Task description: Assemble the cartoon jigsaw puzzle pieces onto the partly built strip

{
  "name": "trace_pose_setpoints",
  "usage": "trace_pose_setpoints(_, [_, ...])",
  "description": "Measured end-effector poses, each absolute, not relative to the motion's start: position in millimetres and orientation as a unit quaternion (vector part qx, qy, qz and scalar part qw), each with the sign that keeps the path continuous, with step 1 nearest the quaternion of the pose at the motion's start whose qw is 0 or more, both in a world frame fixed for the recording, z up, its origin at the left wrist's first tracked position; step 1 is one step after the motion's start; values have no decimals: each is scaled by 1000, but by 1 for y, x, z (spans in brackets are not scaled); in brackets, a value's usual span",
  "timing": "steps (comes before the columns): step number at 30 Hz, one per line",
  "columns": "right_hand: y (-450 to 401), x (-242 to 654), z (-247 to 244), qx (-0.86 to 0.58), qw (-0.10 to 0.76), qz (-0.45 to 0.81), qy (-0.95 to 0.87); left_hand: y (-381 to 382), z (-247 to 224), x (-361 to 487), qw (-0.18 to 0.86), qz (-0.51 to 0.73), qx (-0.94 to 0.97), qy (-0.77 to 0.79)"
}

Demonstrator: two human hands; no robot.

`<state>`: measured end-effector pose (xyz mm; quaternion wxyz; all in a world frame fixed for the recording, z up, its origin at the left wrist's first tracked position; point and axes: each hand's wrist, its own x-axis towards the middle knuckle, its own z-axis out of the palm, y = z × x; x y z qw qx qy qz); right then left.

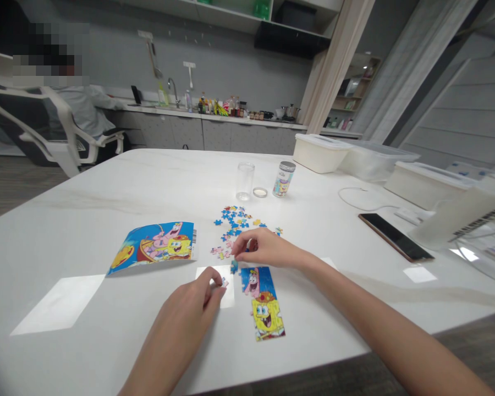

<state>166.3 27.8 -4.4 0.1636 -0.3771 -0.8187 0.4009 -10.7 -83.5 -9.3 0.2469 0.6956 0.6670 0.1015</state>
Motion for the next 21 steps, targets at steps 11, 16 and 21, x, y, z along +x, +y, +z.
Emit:
trace_pose_setpoints(11, [26,169,-5,-324,147,386,-851,-83,-11,-10,247,95,700,664])
trace_pose_setpoints(16, [21,167,-5,-280,139,304,-900,-83,-10,-11,239,97,710,655])
trace_pose_setpoints(21, [18,165,-3,-277,127,303,-903,-83,-10,-10,237,103,710,655])
